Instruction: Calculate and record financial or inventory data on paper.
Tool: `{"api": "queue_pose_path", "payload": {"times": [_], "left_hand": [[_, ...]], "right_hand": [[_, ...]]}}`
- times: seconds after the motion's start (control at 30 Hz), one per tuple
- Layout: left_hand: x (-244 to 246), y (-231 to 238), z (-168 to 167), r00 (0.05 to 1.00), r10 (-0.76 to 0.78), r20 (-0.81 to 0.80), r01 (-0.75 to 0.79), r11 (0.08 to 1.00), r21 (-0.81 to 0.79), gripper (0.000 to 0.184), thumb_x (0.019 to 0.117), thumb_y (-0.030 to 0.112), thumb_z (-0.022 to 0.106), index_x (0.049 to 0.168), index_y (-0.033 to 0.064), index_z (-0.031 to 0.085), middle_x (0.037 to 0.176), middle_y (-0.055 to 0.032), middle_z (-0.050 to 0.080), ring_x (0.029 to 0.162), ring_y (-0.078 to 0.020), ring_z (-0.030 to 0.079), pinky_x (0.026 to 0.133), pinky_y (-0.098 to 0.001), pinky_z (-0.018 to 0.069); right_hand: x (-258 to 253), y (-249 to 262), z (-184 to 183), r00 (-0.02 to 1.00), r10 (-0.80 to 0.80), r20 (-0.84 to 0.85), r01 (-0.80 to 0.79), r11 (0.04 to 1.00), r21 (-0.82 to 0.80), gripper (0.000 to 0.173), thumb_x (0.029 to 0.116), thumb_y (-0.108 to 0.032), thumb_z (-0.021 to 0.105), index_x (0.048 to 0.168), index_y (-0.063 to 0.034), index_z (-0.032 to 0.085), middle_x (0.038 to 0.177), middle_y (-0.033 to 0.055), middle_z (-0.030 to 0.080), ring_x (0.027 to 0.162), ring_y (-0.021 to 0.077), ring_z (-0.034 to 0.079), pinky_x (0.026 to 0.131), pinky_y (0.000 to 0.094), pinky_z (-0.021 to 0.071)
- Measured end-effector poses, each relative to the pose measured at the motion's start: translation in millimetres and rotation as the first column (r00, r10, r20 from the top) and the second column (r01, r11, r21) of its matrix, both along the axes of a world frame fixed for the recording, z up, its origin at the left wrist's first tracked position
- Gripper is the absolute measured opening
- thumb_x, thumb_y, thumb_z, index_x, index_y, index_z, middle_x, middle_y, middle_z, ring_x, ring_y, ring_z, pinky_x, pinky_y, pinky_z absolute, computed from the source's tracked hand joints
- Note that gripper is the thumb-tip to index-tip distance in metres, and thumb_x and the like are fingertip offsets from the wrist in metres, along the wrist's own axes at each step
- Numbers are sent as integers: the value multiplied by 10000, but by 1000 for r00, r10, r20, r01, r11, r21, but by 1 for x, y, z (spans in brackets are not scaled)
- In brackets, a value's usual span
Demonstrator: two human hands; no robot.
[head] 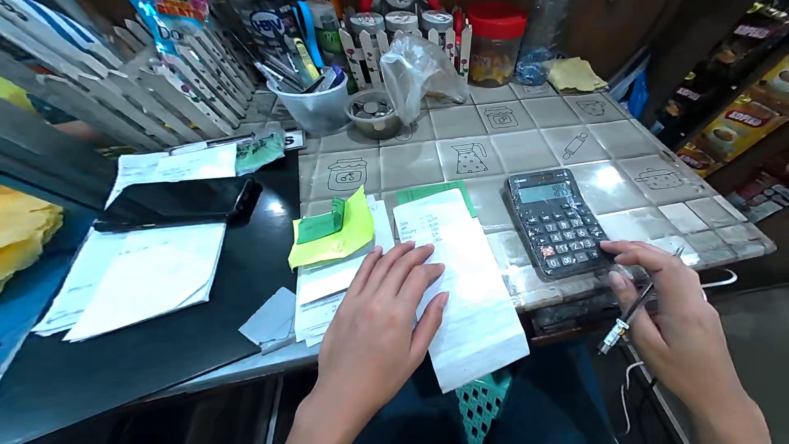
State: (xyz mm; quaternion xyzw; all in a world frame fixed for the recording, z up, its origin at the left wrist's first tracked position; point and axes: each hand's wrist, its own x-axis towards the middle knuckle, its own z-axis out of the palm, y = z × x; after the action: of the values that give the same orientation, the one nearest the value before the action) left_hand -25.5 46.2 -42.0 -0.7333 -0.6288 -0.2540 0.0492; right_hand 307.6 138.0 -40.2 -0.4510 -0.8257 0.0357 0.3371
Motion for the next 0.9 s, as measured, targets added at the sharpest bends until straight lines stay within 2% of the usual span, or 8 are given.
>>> {"api": "queue_pose_path", "payload": {"times": [0.1, 0.27, 0.57, 0.73, 0.83, 0.9], "left_hand": [[0, 0, -1, 1000, 8, -23, -9, 1000, -22, 445, 1048, 448, 404, 1268, 210, 709, 1467, 2, 592, 1430, -252, 484, 1190, -564, 352], [1, 1, 0, 998, 12, -59, -17, 997, -73, 500, 1058, 454, 334, 1392, 246, 642, 1555, -14, 510, 1480, -270, 418, 1206, -593, 296], [0, 2, 1, 998, 12, -61, -17, 997, -79, 501, 1055, 456, 335, 1390, 247, 642, 1549, -10, 518, 1478, -275, 421, 1202, -609, 289], [-1, 3, 0, 999, -2, -47, 0, 998, -55, 507, 1057, 465, 336, 1373, 233, 657, 1530, -34, 541, 1459, -299, 450, 1195, -620, 301], [-1, 4, -1, 999, -3, -45, 1, 999, -46, 508, 1056, 473, 341, 1366, 233, 663, 1520, -47, 551, 1453, -306, 458, 1195, -614, 304], [-2, 3, -1, 999, -2, -50, 0, 999, -48, 508, 1056, 474, 339, 1358, 232, 667, 1518, -48, 554, 1453, -307, 460, 1196, -612, 306]], "right_hand": [[-1, 0, 0, 1000, 3, -11, -3, 1000, 3, 365, 1072, -357, 446, 1303, -111, 584, 1366, 55, 629, 1291, 229, 565, 1033, 497, 457], [1, 1, -2, 1000, 8, 6, -8, 1000, 7, 347, 1070, -346, 447, 1281, -113, 594, 1350, 48, 647, 1289, 218, 578, 1058, 536, 427], [2, 5, -12, 997, 36, -61, -35, 999, 16, 273, 1066, -305, 474, 1239, -121, 578, 1363, 36, 637, 1317, 204, 559, 1104, 522, 407], [-3, 1, 4, 999, 33, -35, -33, 999, 2, 287, 1061, -328, 478, 1221, -145, 630, 1327, -7, 653, 1321, 202, 540, 1102, 519, 403], [-17, -3, 11, 992, 119, -35, -119, 993, -15, 292, 1059, -324, 468, 1251, -171, 627, 1315, -48, 656, 1364, 184, 504, 1156, 530, 353], [-24, -3, 11, 985, 166, -38, -167, 986, -15, 273, 1067, -322, 465, 1226, -171, 626, 1344, -48, 646, 1391, 184, 483, 1173, 537, 329]]}}
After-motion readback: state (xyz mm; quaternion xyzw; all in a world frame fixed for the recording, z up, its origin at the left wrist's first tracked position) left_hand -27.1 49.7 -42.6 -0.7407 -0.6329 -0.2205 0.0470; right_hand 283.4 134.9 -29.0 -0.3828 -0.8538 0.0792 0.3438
